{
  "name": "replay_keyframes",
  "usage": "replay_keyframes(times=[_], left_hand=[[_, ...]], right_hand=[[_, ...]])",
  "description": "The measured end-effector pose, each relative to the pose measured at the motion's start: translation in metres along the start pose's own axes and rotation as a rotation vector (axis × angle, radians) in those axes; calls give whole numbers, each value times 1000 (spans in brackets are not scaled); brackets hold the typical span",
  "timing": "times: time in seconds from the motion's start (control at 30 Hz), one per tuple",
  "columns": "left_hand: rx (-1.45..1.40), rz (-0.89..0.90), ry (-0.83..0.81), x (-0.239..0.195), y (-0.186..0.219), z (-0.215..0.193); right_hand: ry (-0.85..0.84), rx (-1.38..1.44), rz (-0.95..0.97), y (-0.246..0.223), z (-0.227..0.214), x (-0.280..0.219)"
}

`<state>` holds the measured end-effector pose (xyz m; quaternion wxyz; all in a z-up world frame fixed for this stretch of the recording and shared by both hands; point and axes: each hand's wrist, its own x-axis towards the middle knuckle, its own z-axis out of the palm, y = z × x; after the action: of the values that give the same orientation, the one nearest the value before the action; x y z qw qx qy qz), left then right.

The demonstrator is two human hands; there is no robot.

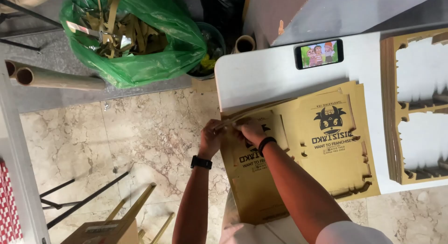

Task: Manually removing the waste outer frames from die-cut cardboard sheets on a work table.

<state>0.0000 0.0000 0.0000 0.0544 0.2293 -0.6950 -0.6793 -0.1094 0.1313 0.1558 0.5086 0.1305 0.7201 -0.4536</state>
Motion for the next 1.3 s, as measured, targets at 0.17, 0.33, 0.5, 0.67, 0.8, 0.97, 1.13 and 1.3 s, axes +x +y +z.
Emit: replay_keyframes(times=[0.17,0.33,0.5,0.67,0.8,0.97,1.13,1.3], left_hand=[[179,124,-11,-26,72,9],[370,40,86,-18,115,8],[513,-529,-60,-70,81,5],[637,-597,-116,-76,58,5],[788,-581,-171,-67,57,8],[939,-206,-25,-109,57,31],[970,204,166,-129,43,30],[884,59,219,-119,29,32]], right_hand=[[27,-37,-157,35,-4,44],[2,115,-137,34,-5,30],[0,-92,-217,59,-11,28],[-128,-311,-89,121,-6,-9],[-178,-365,37,98,3,-59],[-152,-500,34,119,4,-32],[-171,-674,13,148,6,-10],[-139,-267,189,106,5,-36]])
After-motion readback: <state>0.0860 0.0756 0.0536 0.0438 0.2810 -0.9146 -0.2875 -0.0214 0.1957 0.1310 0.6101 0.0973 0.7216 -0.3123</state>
